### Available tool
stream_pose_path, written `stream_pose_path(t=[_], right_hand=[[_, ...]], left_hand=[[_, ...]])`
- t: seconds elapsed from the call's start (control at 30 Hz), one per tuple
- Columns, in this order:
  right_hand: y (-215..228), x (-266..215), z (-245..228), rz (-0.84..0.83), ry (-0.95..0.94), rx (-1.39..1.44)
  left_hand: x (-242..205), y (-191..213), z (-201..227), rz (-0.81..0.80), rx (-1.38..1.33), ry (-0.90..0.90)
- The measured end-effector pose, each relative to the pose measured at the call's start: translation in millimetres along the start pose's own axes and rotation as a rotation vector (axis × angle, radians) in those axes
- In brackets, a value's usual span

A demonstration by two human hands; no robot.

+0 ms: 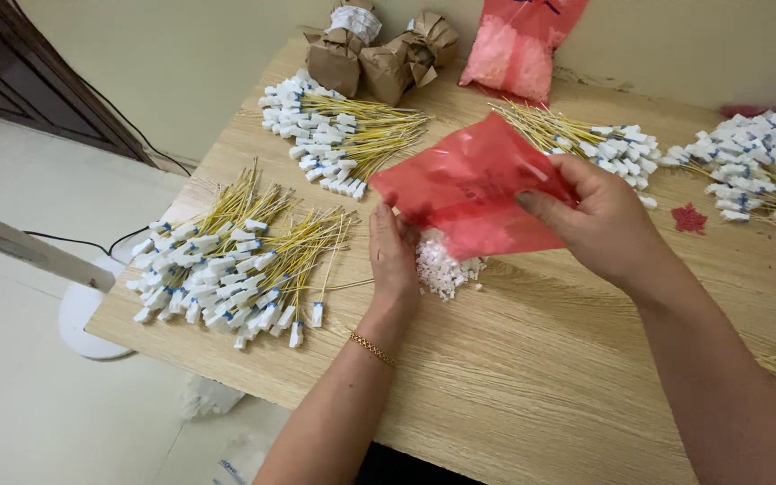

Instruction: The person is manually assembling electronic wire harnesses by sliding white plastic components onto wires.

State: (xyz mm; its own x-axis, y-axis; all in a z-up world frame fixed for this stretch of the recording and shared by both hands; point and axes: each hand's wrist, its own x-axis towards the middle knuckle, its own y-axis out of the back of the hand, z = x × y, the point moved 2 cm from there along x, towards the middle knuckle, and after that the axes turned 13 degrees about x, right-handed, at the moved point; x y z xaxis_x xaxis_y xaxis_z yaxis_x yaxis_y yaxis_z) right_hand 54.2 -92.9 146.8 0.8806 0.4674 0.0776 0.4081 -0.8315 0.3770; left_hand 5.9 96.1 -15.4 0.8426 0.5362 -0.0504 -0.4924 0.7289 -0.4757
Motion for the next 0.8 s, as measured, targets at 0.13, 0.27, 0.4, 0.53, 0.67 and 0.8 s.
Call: stream_pose_path(t=[0.13,0.27,0.4,0.53,0.67,0.8], right_hand=[[8.8,-3.6,22.4,0.042,-0.051,0.019],[15.8,-15.4,63.2,0.193,-0.172,0.261],[29.3,-13.6,172.8,0.263,-0.049,0.672],[22.3,-24.5,193.3,0.302,-0.09,0.828],[19.4,-25.4,216.7,0.342,-0.091,1.082],[17.6,-26.8,205.0,0.337,-0.123,1.193]], left_hand=[[-0.3,-1.5,4.3,-0.044,0.029,-0.029],[-3.2,-4.3,8.2,-0.072,0.13,-0.059],[-18.8,-18.3,13.6,-0.162,0.405,-0.214],[-16.8,-18.1,18.0,-0.258,0.699,-0.242],[-13.8,-26.1,26.9,-0.312,0.911,-0.213],[-7.5,-37.6,33.2,-0.41,0.805,-0.237]])
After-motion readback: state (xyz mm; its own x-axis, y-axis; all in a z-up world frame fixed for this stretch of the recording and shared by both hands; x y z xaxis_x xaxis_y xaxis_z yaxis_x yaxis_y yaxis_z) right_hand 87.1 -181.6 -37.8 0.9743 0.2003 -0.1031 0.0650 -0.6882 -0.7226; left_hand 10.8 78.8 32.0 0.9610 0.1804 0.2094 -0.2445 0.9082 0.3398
